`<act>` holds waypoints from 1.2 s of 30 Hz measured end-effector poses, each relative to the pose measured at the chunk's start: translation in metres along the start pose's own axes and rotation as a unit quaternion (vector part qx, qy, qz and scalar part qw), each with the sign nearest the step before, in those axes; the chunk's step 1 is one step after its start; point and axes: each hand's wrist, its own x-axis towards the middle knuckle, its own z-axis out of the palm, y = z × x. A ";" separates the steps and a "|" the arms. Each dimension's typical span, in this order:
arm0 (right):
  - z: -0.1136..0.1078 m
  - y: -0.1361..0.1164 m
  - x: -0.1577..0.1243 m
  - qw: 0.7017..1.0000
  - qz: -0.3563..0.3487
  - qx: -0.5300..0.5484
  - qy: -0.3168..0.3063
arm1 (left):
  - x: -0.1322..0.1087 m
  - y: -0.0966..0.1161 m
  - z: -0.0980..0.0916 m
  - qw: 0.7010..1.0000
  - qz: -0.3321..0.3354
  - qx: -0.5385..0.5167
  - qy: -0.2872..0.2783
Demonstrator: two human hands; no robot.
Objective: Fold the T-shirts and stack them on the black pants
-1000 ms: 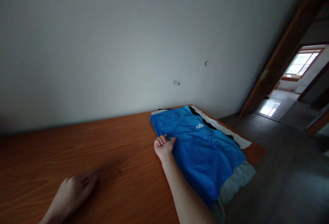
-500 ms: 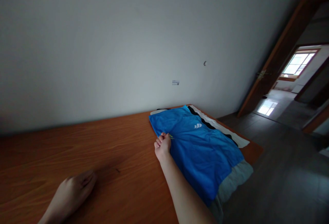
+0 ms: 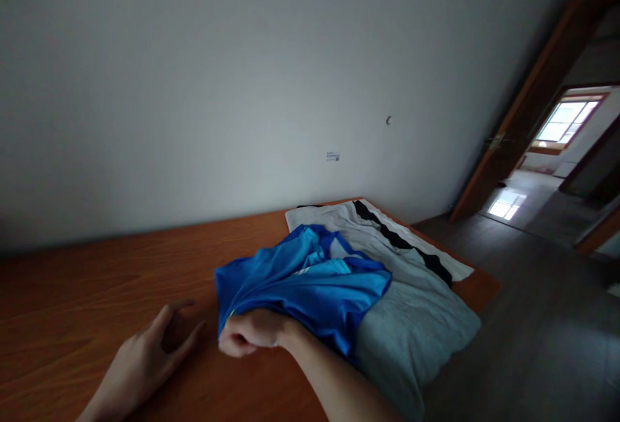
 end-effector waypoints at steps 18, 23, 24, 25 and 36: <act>0.015 -0.002 0.005 0.955 -0.093 0.185 0.210 | -0.001 0.028 0.008 0.966 -0.023 -0.255 -0.036; -0.005 0.000 -0.006 0.848 -0.202 -0.231 0.432 | 0.010 0.016 0.000 0.817 -0.216 -0.513 0.147; -0.008 0.001 -0.009 0.811 -0.204 -0.323 0.443 | 0.012 0.012 -0.002 0.771 -0.244 -0.564 0.168; -0.011 0.004 -0.012 0.780 -0.191 -0.398 0.445 | 0.014 0.009 -0.005 0.735 -0.260 -0.599 0.183; -0.009 0.034 0.003 0.794 -0.062 -0.424 0.430 | 0.006 0.026 -0.011 0.644 -0.250 -0.712 0.123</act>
